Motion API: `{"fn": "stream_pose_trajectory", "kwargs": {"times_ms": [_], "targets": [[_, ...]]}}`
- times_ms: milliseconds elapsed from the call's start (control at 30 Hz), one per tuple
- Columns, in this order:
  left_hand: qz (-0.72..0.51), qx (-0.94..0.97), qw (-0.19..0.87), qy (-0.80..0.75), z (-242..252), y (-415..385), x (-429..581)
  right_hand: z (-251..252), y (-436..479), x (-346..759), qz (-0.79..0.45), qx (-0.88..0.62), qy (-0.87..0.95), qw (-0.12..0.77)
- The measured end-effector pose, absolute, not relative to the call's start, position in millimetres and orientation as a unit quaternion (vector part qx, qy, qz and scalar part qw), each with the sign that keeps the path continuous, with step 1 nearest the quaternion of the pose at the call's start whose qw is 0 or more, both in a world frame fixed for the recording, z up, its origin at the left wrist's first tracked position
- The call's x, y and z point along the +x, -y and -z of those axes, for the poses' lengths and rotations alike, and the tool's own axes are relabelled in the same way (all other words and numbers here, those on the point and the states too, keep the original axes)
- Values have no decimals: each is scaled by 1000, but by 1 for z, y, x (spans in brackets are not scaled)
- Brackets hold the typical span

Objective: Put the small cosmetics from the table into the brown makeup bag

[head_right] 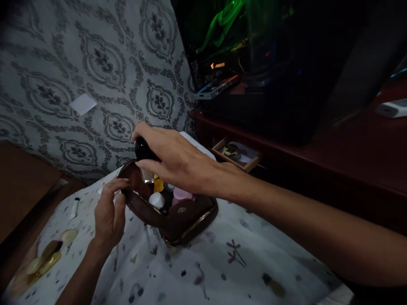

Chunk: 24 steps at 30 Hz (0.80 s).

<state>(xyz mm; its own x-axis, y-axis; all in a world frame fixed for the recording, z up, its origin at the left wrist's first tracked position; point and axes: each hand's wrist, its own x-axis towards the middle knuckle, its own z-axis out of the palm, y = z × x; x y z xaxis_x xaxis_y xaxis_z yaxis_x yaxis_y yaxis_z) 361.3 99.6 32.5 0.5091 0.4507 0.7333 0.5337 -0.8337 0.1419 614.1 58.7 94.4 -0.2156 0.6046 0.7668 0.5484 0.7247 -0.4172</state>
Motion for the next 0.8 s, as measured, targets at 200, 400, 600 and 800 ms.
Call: {"fn": "stream_pose_trajectory", "kwargs": {"times_ms": [200, 400, 600, 800], "targets": [[441, -848, 43, 291, -22, -97, 363, -93, -64, 602, -55, -403, 818, 406], [445, -848, 22, 285, -16, -96, 362, -111, -82, 584, -56, -465, 815, 343], [445, -856, 24, 263, -15, -98, 359, -121, -119, 560, -52, -538, 799, 263], [441, -858, 14, 262, -13, -98, 357, -124, -132, 543, -76, -596, 777, 187]]}}
